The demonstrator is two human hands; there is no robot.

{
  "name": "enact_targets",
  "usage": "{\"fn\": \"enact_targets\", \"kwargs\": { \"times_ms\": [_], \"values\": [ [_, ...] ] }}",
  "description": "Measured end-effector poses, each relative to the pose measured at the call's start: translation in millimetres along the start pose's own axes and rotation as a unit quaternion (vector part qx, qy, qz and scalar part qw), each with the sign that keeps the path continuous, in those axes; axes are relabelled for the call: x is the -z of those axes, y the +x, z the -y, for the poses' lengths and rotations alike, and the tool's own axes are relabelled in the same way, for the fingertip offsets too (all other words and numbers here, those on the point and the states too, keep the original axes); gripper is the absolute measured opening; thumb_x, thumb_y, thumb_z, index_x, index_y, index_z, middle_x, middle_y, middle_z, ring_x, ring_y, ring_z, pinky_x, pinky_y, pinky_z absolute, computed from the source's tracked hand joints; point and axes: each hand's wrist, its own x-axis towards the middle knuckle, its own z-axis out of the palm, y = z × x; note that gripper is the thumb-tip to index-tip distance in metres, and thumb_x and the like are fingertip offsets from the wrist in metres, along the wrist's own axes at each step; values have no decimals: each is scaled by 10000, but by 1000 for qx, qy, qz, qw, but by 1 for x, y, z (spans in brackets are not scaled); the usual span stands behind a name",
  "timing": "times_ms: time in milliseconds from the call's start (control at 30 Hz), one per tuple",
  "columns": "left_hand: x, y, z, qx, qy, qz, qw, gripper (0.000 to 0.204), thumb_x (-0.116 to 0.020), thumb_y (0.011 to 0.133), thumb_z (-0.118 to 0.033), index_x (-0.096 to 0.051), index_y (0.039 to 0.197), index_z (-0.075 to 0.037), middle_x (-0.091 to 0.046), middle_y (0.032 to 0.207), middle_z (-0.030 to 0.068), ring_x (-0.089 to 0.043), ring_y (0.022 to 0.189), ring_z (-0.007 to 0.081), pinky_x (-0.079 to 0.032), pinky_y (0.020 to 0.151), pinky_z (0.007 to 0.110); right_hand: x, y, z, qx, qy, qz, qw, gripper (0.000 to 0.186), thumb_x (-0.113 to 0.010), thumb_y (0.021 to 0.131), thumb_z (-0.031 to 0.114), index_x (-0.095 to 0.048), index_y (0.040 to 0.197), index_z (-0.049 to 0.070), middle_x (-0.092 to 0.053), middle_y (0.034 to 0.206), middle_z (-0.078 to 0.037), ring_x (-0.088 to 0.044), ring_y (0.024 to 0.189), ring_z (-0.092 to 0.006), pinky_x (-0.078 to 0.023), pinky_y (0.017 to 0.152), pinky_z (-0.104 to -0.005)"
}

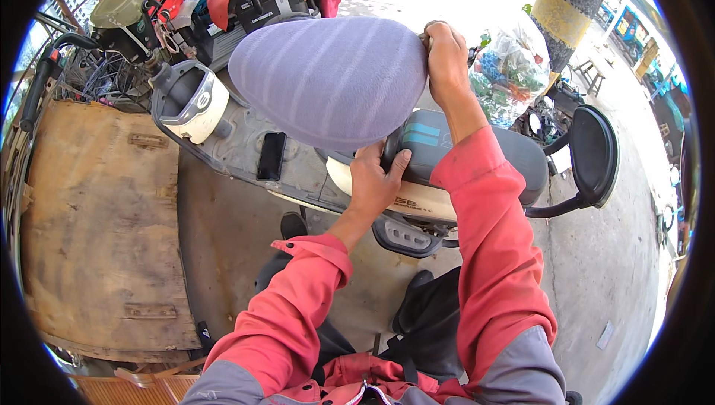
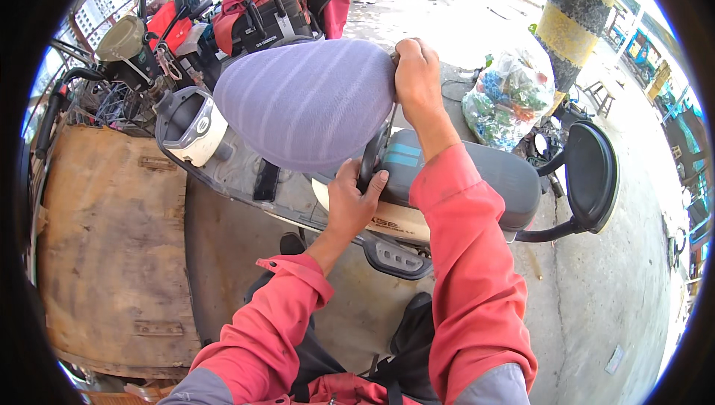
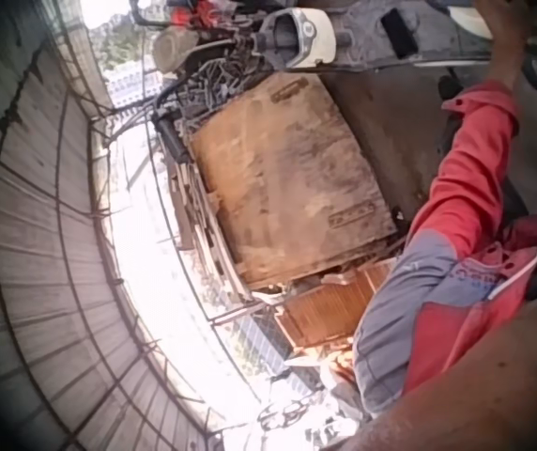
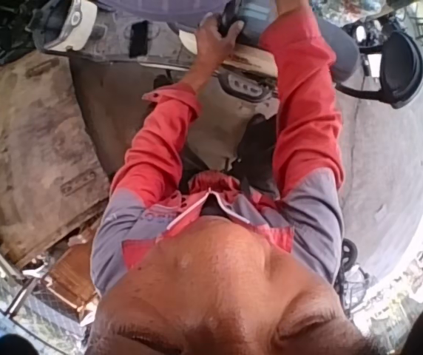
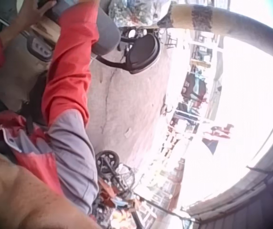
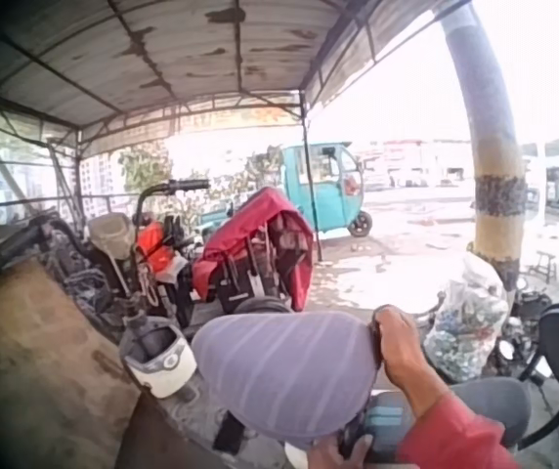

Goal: The person removes a purple seat cover from a scooter, then uses a screwdriver to unscrew and lift the seat. They reach into the under-seat compartment and manipulate a small white electrical connector.

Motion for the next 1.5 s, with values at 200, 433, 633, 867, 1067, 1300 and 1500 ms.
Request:
{"fn": "enact_targets", "kwargs": {
  "times_ms": [200,433,633,867,1067,1300,1500],
  "values": [
    [1,1,-4,-15,3,4,1000,365,-758,919,-274,-678,1120,20,-657,867,166,-655,738,302,-506,692,375,13,10,-9,-31,59,47,997,288,-498,909,236,-617,910,-26,-584,783,-118,-518,534,-224,-445,499,-372],
    [2,0,2,2,-8,-3,1000,362,-760,918,-267,-682,1122,21,-675,879,151,-657,738,252,-505,693,348,0,-28,10,51,-132,-8,990,382,-474,978,235,-631,1110,-87,-683,967,-238,-637,971,-292,-470,902,-380],
    [0,-1,0,9,-13,6,1000,350,-766,909,-243,-681,1125,19,-682,881,148,-659,745,238,-508,700,347,6,-15,-4,53,-72,-20,996,317,-468,914,206,-631,914,-66,-636,800,-158,-600,747,-246,-478,721,-357],
    [1,1,-2,-8,-9,4,1000,344,-760,915,-247,-679,1122,15,-682,900,160,-664,755,256,-512,711,348,21,-2,-7,-9,69,61,996,282,-487,886,237,-610,827,-10,-562,712,-87,-526,558,-186,-441,499,-329],
    [0,1,2,-19,-27,-12,999,349,-753,924,-251,-680,1129,22,-691,921,167,-674,761,258,-519,717,349,6,-30,6,64,-133,1,989,343,-489,980,220,-629,1090,-74,-661,921,-181,-633,874,-270,-485,827,-376],
    [-1,0,1,-10,-20,-7,1000,356,-757,921,-252,-680,1130,25,-692,923,168,-677,764,257,-518,714,351,-3,-24,2,106,-106,-52,987,311,-474,937,188,-638,982,-73,-644,829,-167,-618,779,-257,-494,733,-381],
    [-2,0,-2,-16,-8,-2,1000,354,-759,920,-260,-681,1126,17,-696,924,167,-690,772,279,-522,716,352,21,0,-3,-4,107,83,991,242,-450,870,182,-610,875,0,-525,709,-59,-440,499,-154,-363,380,-312]
  ]
}}
